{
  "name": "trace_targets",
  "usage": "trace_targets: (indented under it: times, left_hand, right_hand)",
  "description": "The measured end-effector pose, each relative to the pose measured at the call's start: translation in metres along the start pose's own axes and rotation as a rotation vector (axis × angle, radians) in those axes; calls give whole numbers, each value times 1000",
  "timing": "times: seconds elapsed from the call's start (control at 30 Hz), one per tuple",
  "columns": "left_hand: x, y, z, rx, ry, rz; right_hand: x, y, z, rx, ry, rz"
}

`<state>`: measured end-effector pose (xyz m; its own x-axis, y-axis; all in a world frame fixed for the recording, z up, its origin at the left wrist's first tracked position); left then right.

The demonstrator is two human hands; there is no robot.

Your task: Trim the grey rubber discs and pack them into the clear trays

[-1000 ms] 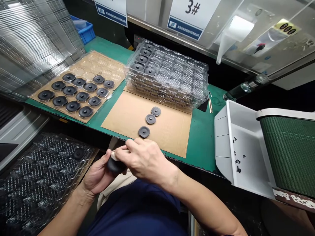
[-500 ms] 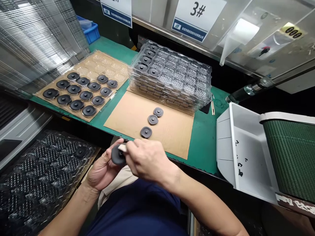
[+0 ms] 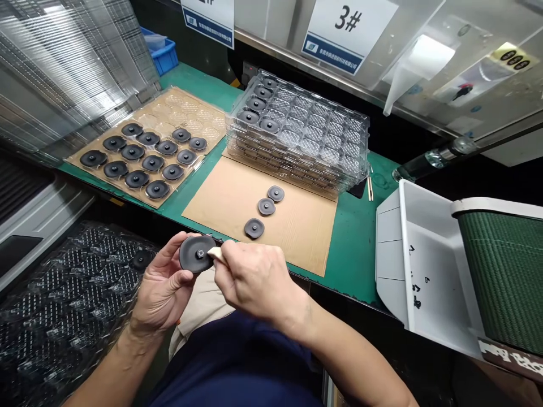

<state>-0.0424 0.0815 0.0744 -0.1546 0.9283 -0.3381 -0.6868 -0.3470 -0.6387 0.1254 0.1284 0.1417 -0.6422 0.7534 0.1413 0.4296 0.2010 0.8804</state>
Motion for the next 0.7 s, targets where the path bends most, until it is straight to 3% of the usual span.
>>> trace_targets:
  times: [0.37, 0.5, 0.57, 0.7]
  left_hand:
    - [-1, 17, -13, -35, 306, -154]
    - [-3, 14, -16, -45, 348, -229]
    - [-3, 9, -13, -76, 360, -231]
    - [1, 3, -6, -111, 405, -224]
  right_hand:
    - [9, 8, 0, -262, 236, -56]
    - [14, 7, 6, -204, 326, -36]
    - [15, 2, 24, -63, 230, 40]
    - [3, -24, 92, 118, -210, 208]
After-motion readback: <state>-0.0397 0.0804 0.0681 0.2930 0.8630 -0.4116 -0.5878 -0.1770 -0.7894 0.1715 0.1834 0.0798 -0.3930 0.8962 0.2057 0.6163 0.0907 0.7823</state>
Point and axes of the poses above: each hand's wrist, its own x-axis towards the middle knuckle, its own y-axis out of the back of the hand, z = x × y, the point moved 2 cm from there along x, towards the middle knuckle, and after that the axes turned 4 degrees about y, right-handed, at the moved point
